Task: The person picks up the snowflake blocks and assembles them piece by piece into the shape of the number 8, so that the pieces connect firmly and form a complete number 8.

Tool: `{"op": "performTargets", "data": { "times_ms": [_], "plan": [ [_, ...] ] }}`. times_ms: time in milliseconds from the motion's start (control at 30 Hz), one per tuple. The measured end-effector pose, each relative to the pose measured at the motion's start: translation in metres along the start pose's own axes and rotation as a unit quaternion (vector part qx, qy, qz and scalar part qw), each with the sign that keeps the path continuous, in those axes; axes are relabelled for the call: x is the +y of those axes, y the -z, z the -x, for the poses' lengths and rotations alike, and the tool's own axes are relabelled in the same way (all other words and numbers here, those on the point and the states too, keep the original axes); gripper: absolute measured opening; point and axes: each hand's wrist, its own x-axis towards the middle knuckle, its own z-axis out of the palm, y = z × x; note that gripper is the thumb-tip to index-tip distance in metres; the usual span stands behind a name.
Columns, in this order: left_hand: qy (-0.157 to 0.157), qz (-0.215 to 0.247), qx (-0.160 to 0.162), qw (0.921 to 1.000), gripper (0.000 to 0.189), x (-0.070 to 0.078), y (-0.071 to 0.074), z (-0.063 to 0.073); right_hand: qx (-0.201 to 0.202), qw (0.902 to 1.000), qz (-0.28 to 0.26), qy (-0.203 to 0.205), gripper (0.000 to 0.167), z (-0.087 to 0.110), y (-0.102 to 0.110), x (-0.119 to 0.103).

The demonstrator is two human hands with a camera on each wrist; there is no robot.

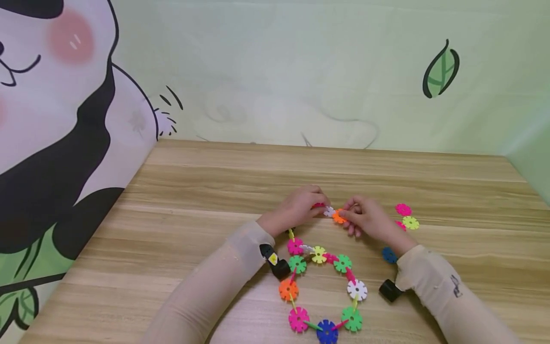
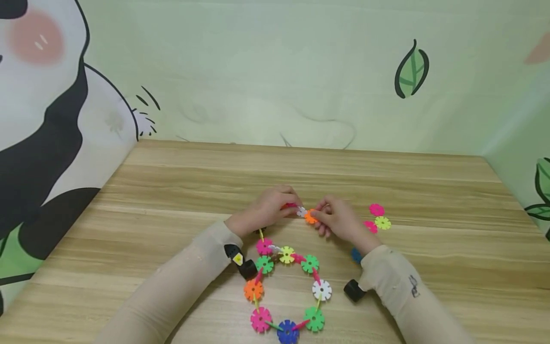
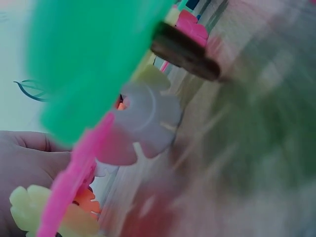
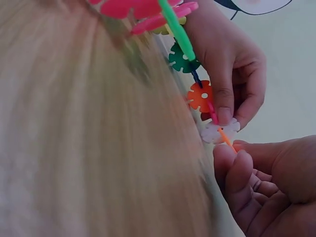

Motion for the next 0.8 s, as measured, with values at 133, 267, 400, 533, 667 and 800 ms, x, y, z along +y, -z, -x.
{"op": "performTargets", "data": {
  "times_ms": [133, 267, 400, 533, 667, 800],
  "plan": [
    [-0.013, 0.014, 0.013, 0.9997, 0.016, 0.0001, -0.0002, 0.0009, 0.004, 1.0000, -0.006, -0.003, 0.020, -0.0013, -0.0022, 0.0004],
    [-0.024, 0.018, 0.024, 0.9993, 0.016, 0.0009, 0.0003, 0.0027, 0.008, 0.9996, -0.025, -0.006, 0.021, -0.0031, -0.0042, 0.0013],
    [-0.018, 0.013, 0.024, 0.9995, 0.016, 0.0014, 0.0002, 0.0028, 0.013, 0.9988, -0.045, -0.013, 0.021, -0.0047, -0.0059, 0.0027],
    [0.010, 0.020, 0.006, 0.9997, 0.016, 0.0022, 0.0009, 0.0007, 0.020, 0.9988, -0.041, -0.017, 0.023, -0.0061, -0.0058, 0.0028],
    [0.027, 0.015, -0.008, 0.9995, 0.017, 0.0028, 0.0024, -0.0008, 0.030, 0.9993, -0.016, -0.012, 0.026, -0.0065, -0.0030, 0.0018],
    [0.034, -0.009, -0.020, 0.9992, 0.017, 0.0013, 0.0048, -0.0014, 0.041, 0.9991, 0.003, -0.012, 0.028, -0.0044, 0.0024, 0.0019]
  ]
}}
